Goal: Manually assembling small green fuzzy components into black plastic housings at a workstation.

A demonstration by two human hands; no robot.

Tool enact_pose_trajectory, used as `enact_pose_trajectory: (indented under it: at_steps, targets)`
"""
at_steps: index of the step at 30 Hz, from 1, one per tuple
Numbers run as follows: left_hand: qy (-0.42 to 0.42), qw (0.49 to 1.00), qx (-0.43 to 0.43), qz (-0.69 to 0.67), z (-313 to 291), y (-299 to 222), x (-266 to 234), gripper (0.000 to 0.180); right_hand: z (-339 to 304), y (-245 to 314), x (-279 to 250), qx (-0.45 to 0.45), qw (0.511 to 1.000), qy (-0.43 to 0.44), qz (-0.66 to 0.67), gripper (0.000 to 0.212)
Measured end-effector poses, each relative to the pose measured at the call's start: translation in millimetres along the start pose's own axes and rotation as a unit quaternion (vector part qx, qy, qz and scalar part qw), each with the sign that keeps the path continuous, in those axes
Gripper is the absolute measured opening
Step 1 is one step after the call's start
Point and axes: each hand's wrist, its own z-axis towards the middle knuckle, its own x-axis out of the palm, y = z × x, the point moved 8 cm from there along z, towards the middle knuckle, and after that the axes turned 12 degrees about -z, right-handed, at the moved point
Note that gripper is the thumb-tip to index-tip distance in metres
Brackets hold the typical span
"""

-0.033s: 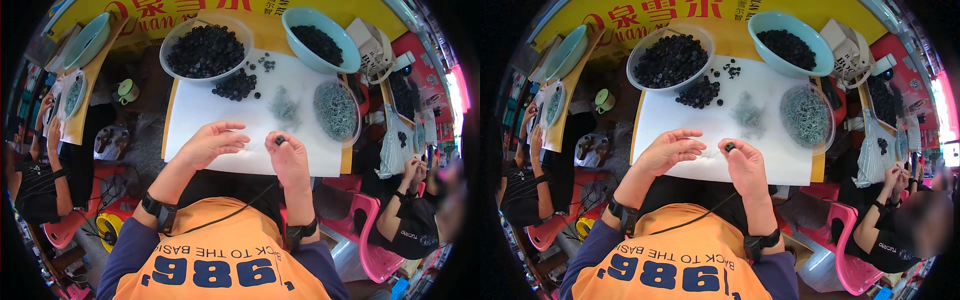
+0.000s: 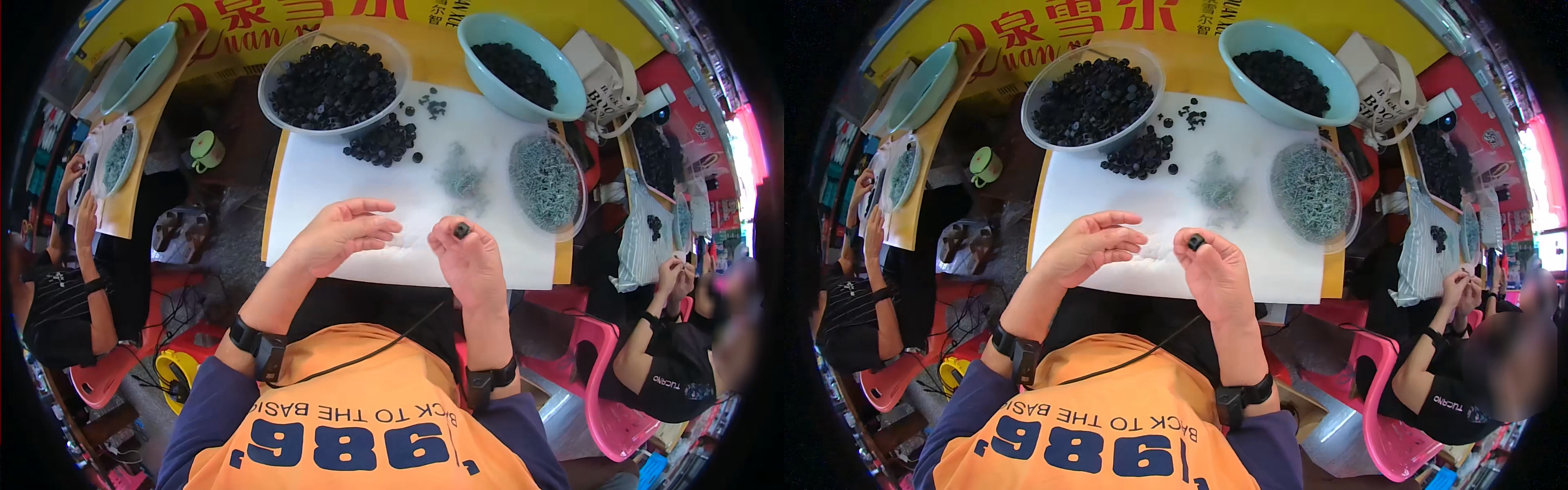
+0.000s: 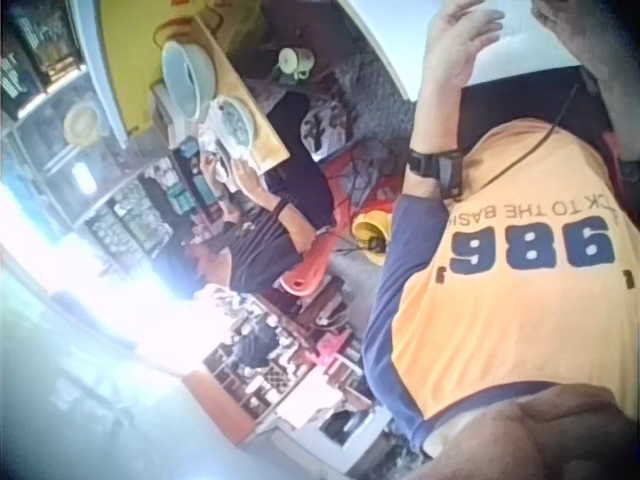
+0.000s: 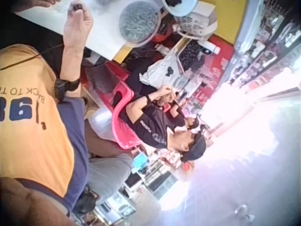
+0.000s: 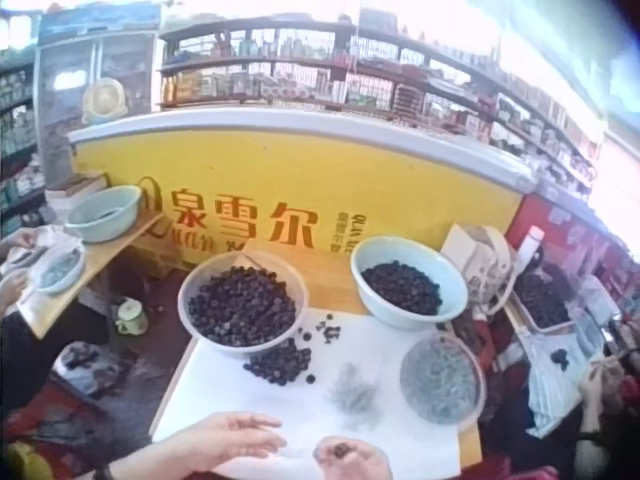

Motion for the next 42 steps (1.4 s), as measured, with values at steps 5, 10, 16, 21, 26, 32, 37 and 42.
enact_pose_trajectory:
  at_steps: [5,10,16,21,26,32,37,42]
  targets:
    - [-0.017,0.999,0.030,-0.039,4.6,-8.3,-22.6,0.025,-0.9,10.5,16.4,0.015,0.987,0.042,0.154,0.036]
    - [-0.068,0.995,0.040,-0.062,15.0,-7.2,-43.0,0.019,2.9,17.6,13.7,-0.022,0.993,0.024,0.116,0.034]
    - [-0.066,0.991,0.077,-0.092,31.3,-12.5,-48.2,0.017,6.8,15.7,10.2,-0.005,0.992,-0.006,0.129,0.030]
    - [-0.054,0.978,0.171,-0.110,42.7,-23.7,-59.5,0.016,14.2,14.8,6.2,0.008,0.990,-0.009,0.139,0.026]
    - [-0.044,0.961,0.238,-0.133,44.6,-29.0,-64.3,0.016,86.0,72.3,-31.1,0.044,0.998,-0.027,0.030,0.021]
    - [-0.019,0.963,0.248,-0.106,47.0,-27.3,-62.3,0.017,165.3,145.7,-83.9,-0.062,0.983,-0.166,-0.041,0.023]
    - [-0.015,0.966,0.235,-0.110,46.3,-26.8,-60.9,0.016,133.9,66.9,-31.9,-0.040,0.895,-0.149,-0.417,0.028]
    - [-0.013,0.964,0.246,-0.102,43.4,-27.1,-59.7,0.017,134.1,20.6,-0.6,-0.138,0.673,-0.063,-0.724,0.027]
